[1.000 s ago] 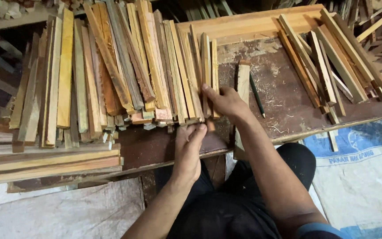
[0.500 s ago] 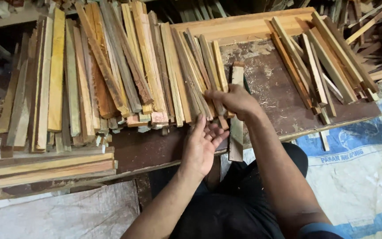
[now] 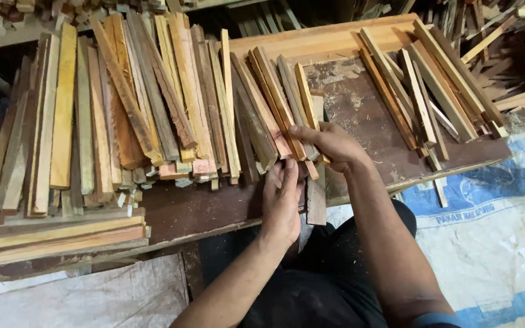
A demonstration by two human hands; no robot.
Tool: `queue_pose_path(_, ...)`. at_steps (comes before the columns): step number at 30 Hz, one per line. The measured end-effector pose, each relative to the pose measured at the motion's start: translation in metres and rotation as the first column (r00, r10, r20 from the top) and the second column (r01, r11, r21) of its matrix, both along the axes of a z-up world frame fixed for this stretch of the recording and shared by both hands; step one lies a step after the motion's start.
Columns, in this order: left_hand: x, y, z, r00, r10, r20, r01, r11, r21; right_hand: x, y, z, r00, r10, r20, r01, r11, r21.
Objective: Mark and sort thin wood strips for furniture production
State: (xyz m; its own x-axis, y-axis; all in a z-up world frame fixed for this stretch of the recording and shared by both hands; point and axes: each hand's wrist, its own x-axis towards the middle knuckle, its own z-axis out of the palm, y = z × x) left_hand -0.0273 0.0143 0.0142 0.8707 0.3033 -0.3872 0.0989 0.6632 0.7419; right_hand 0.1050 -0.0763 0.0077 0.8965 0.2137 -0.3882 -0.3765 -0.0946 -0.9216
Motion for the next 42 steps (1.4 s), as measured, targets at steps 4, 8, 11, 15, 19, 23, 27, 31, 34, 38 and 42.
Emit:
queue_pose_path(4,0.015,0.001,-0.030,1.000,-0.023,-0.011,0.024,0.999,0.030,-0.002,-0.007,0.009,0.999,0.033,-0.005,-0.033,0.999,0.012)
queue_pose_path(8,0.020,-0.004,0.014,0.998,-0.027,-0.055,0.032,0.995,0.093,-0.001,-0.015,0.011,0.999,0.035,-0.042,-0.036,0.999,-0.026)
queue_pose_path(11,0.021,-0.010,0.018,0.994,-0.067,-0.089,0.085,0.972,0.217,-0.006,-0.019,0.024,0.998,0.026,-0.052,-0.028,0.999,-0.043)
queue_pose_path(15,0.030,-0.017,-0.012,0.995,-0.047,-0.084,0.060,0.985,0.160,-0.017,-0.031,0.031,0.998,0.024,-0.056,-0.029,0.995,-0.091)
queue_pose_path(19,0.021,-0.013,-0.007,0.994,-0.031,-0.103,0.033,0.999,0.014,-0.041,-0.034,0.036,0.999,0.007,-0.054,-0.013,0.994,-0.107)
queue_pose_path(23,0.011,-0.015,0.027,0.981,-0.150,-0.121,0.163,0.981,0.102,-0.061,-0.030,0.041,0.997,-0.078,-0.009,0.078,0.997,-0.026)
queue_pose_path(27,-0.003,-0.025,0.011,0.939,-0.295,-0.177,0.338,0.886,0.317,-0.075,-0.034,0.051,0.993,-0.112,0.040,0.115,0.991,-0.072)
queue_pose_path(31,-0.007,-0.023,0.041,0.898,-0.390,-0.203,0.439,0.788,0.432,-0.082,-0.047,0.044,0.988,-0.148,0.042,0.150,0.986,-0.078)
queue_pose_path(34,-0.008,-0.023,0.043,0.846,-0.470,-0.251,0.531,0.710,0.462,-0.089,-0.052,0.047,0.996,-0.085,0.037,0.088,0.989,-0.114)
queue_pose_path(38,-0.010,-0.026,0.034,0.827,-0.473,-0.303,0.560,0.648,0.516,-0.093,-0.063,0.034,0.986,-0.162,0.033,0.163,0.986,-0.044)
queue_pose_path(42,-0.004,-0.025,0.027,0.829,-0.452,-0.329,0.558,0.704,0.440,-0.093,-0.071,0.024,0.979,-0.206,0.011,0.206,0.979,-0.007)
